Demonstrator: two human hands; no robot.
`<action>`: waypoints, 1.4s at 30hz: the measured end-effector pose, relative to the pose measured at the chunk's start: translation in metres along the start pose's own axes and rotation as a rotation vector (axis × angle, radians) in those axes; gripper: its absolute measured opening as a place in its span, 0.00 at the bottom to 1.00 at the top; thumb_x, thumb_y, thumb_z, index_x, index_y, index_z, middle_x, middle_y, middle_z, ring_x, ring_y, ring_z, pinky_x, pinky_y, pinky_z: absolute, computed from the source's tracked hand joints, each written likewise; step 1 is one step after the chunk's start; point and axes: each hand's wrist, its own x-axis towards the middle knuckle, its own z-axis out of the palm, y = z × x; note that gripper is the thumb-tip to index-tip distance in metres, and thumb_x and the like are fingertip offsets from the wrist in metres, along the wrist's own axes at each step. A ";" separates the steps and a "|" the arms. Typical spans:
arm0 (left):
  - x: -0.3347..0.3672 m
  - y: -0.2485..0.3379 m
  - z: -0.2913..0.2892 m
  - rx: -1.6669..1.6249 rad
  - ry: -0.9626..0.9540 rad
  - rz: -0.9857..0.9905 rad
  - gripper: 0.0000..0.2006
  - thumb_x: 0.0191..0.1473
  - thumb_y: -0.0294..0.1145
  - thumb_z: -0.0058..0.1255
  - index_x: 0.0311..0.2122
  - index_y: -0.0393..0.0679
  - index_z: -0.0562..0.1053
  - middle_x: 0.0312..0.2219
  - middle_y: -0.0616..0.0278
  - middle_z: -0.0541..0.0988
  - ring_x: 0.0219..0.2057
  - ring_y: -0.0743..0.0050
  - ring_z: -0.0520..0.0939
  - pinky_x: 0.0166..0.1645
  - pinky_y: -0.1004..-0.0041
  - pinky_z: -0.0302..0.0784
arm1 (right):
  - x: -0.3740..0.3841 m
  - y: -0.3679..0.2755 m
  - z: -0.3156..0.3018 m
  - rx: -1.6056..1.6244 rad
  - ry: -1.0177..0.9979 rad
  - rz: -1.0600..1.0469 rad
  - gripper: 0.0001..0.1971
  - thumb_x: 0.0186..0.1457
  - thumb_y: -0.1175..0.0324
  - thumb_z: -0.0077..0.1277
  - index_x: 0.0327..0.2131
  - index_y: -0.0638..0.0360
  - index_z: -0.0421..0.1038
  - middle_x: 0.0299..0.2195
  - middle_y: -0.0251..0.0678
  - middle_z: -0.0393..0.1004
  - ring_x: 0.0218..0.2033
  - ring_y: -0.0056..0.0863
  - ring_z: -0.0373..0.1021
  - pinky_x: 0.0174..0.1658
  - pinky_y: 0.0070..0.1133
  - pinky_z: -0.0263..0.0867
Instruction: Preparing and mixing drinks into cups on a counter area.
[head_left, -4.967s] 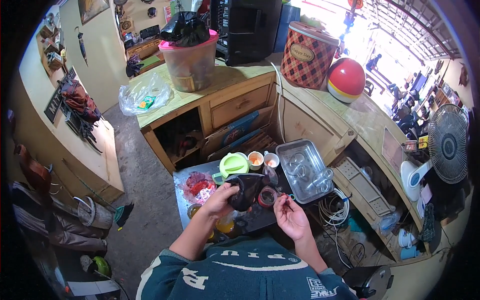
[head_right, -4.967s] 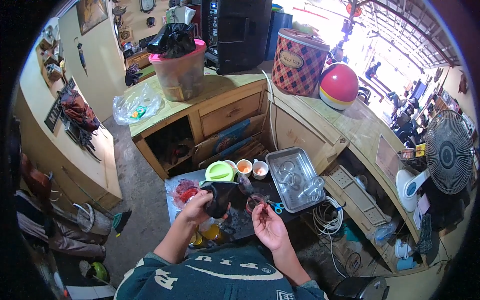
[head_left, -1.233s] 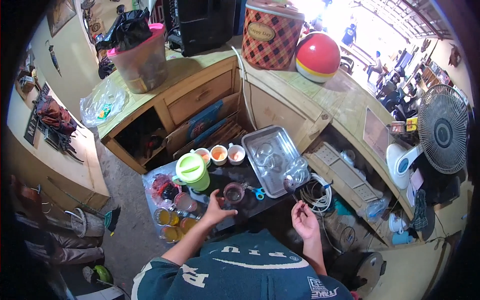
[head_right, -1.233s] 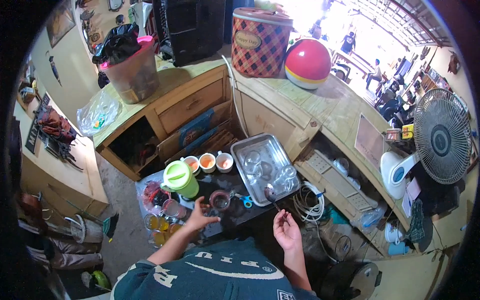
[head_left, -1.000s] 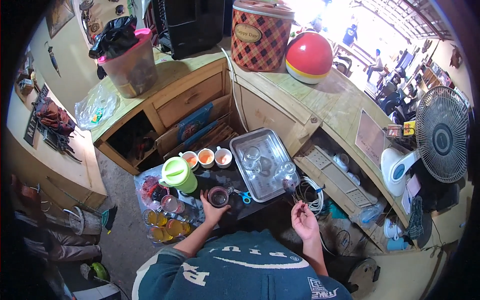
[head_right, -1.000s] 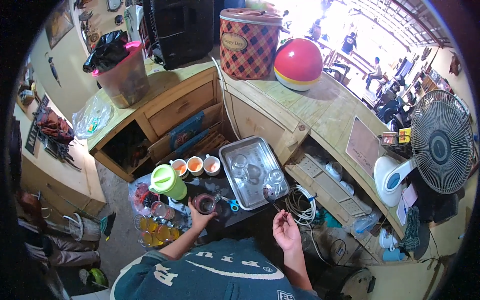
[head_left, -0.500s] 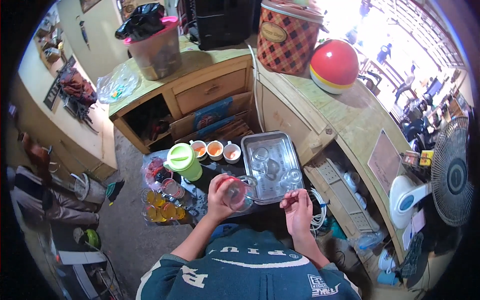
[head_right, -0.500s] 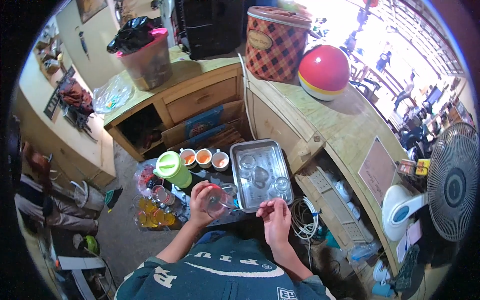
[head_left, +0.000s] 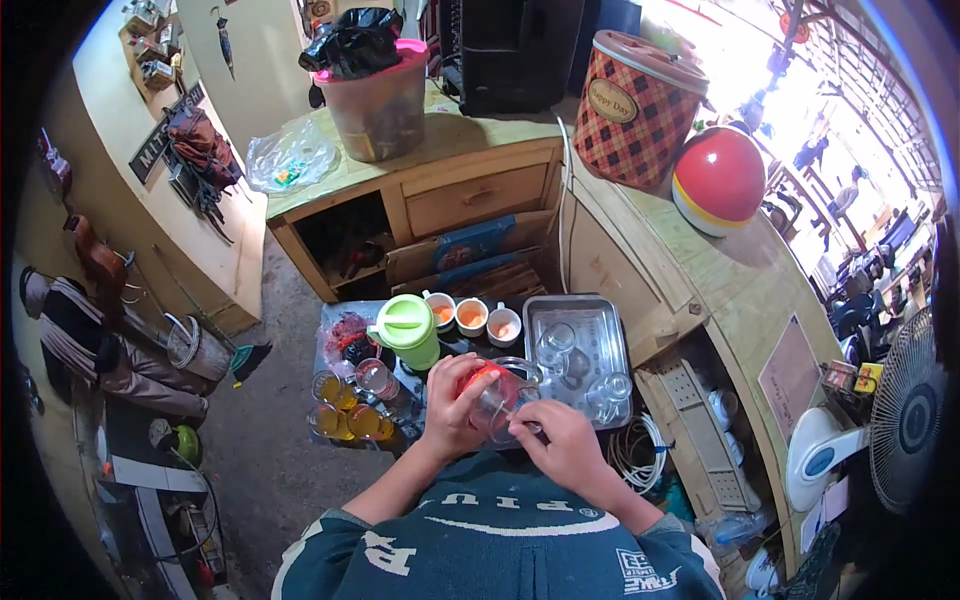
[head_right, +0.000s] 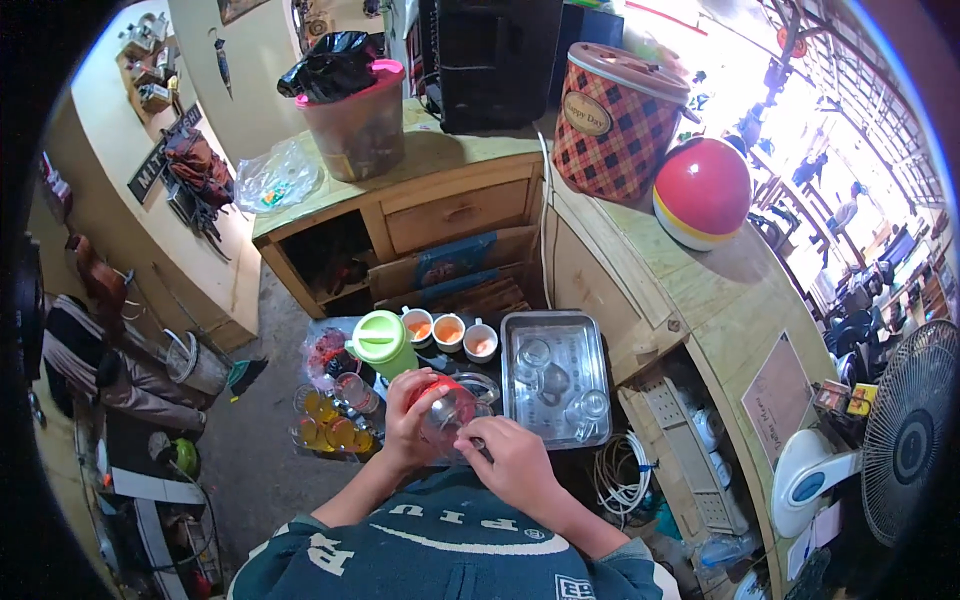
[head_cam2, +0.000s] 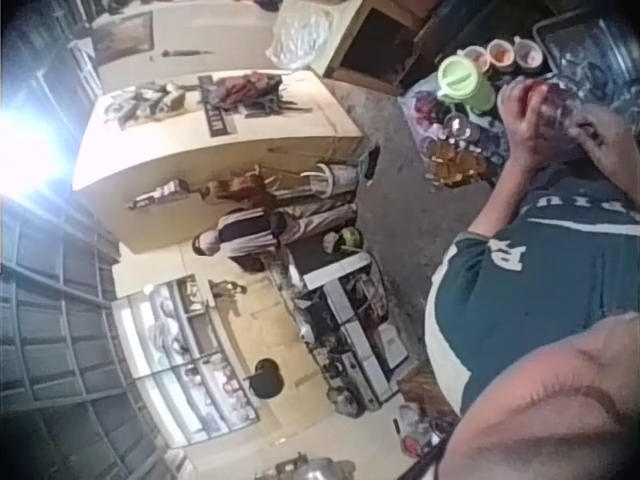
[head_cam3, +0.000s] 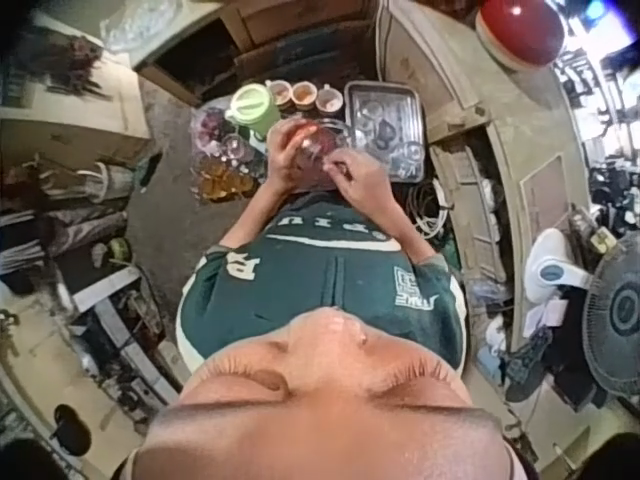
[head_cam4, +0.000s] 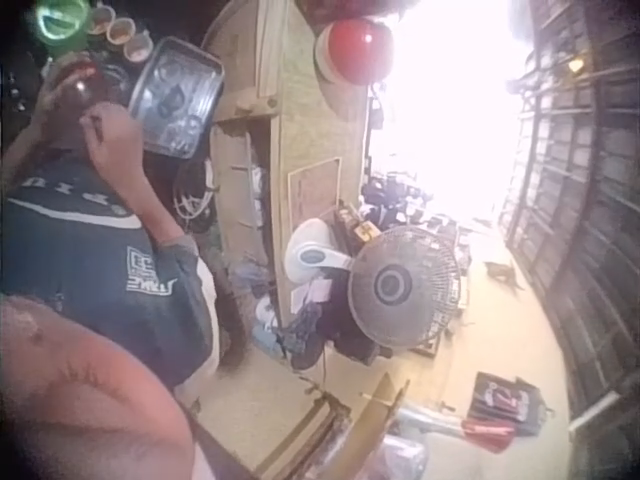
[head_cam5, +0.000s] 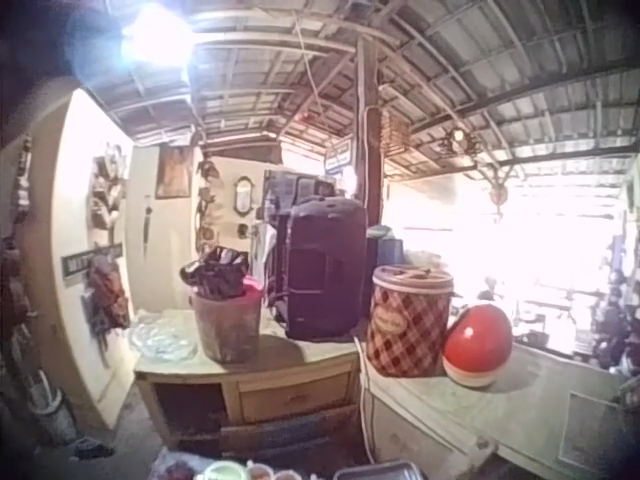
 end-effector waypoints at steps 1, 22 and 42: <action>0.002 -0.005 -0.004 0.012 0.011 -0.001 0.37 0.28 0.34 0.68 0.51 0.52 0.70 0.45 0.56 0.71 0.49 0.51 0.72 0.53 0.50 0.65 | 0.007 -0.003 -0.001 0.004 -0.008 -0.014 0.06 0.49 0.70 0.57 0.27 0.60 0.72 0.25 0.37 0.73 0.28 0.39 0.69 0.33 0.26 0.66; 0.022 -0.037 -0.039 -0.883 -0.340 -0.397 0.51 0.25 0.42 0.76 0.57 0.37 0.62 0.51 0.55 0.70 0.54 0.66 0.71 0.59 0.66 0.65 | 0.079 -0.038 -0.032 -0.408 -0.195 -0.279 0.06 0.48 0.68 0.56 0.31 0.53 0.73 0.30 0.27 0.74 0.39 0.29 0.64 0.46 0.32 0.52; 0.049 -0.040 0.005 -2.357 -1.003 -0.090 0.54 0.23 0.54 0.69 0.56 0.33 0.59 0.47 0.41 0.70 0.44 0.47 0.76 0.45 0.57 0.73 | 0.145 -0.051 -0.070 -0.001 -0.307 -0.493 0.08 0.48 0.67 0.59 0.34 0.52 0.77 0.33 0.31 0.76 0.37 0.29 0.67 0.46 0.28 0.59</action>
